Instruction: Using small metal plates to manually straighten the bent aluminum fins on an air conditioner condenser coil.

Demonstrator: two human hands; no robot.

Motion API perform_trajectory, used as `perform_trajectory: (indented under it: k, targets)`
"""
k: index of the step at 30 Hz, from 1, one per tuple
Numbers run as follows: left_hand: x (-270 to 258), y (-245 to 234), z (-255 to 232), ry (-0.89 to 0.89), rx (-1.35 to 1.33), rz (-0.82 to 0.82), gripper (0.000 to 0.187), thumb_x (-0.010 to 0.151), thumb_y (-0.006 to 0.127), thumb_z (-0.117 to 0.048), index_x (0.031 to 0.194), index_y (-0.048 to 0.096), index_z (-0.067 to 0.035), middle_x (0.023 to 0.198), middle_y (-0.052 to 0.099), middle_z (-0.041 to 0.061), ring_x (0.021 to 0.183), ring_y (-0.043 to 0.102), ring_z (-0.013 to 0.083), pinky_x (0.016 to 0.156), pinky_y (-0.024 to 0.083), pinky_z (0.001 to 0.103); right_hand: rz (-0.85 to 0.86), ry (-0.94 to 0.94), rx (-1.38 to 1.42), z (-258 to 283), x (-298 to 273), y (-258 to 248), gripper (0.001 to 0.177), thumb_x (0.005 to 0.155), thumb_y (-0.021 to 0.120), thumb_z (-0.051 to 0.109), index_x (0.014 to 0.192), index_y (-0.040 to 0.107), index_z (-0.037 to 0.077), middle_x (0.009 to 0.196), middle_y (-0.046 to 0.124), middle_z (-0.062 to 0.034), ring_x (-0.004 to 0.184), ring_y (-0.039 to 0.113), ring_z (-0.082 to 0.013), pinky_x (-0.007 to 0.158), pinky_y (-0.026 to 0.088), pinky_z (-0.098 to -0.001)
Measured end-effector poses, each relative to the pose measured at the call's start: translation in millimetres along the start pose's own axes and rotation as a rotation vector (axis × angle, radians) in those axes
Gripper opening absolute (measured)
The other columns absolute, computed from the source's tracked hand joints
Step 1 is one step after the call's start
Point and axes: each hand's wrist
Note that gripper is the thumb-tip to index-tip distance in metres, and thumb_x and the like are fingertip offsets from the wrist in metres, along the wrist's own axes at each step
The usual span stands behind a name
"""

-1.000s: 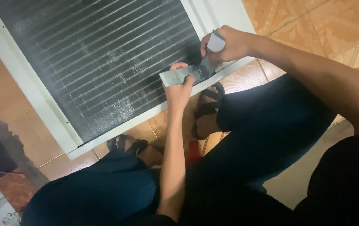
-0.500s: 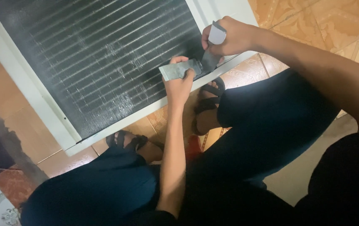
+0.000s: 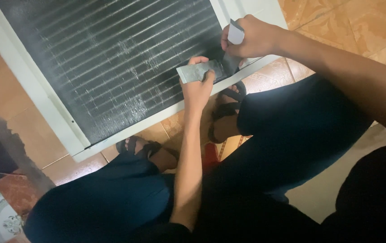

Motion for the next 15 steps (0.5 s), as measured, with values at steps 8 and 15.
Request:
perform_trajectory:
  k: [8,15]
  targets:
    - [1,1,-5,-0.05,-0.021,0.002,0.028,0.08,0.061,-0.002,0.108,0.064,-0.006,0.091,0.071,0.008,0.074,0.064,0.0188,0.072,0.054,0.032,0.037,0.118,0.132,34,6,1,0.017,0.093,0.061,-0.003,0.109,0.067,0.0,0.085,0.072,-0.0122,0.054,0.073,-0.0228,0.051,0.059,-0.0317]
    - [3,1,-6,-0.051,-0.001,0.006,0.028,0.081,0.061,-0.003,0.109,0.064,-0.004,0.092,0.073,0.01,0.076,0.067,0.0202,0.073,0.056,0.032,-0.067,-0.014,0.012,27,9,13,0.01,0.1,0.061,-0.004,0.109,0.063,0.001,0.085,0.071,-0.0106,0.049,0.07,-0.0219,0.048,0.056,-0.0318]
Point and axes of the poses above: each hand's wrist, its own x-axis towards the middle knuckle, its own y-axis out of the palm, z = x × y
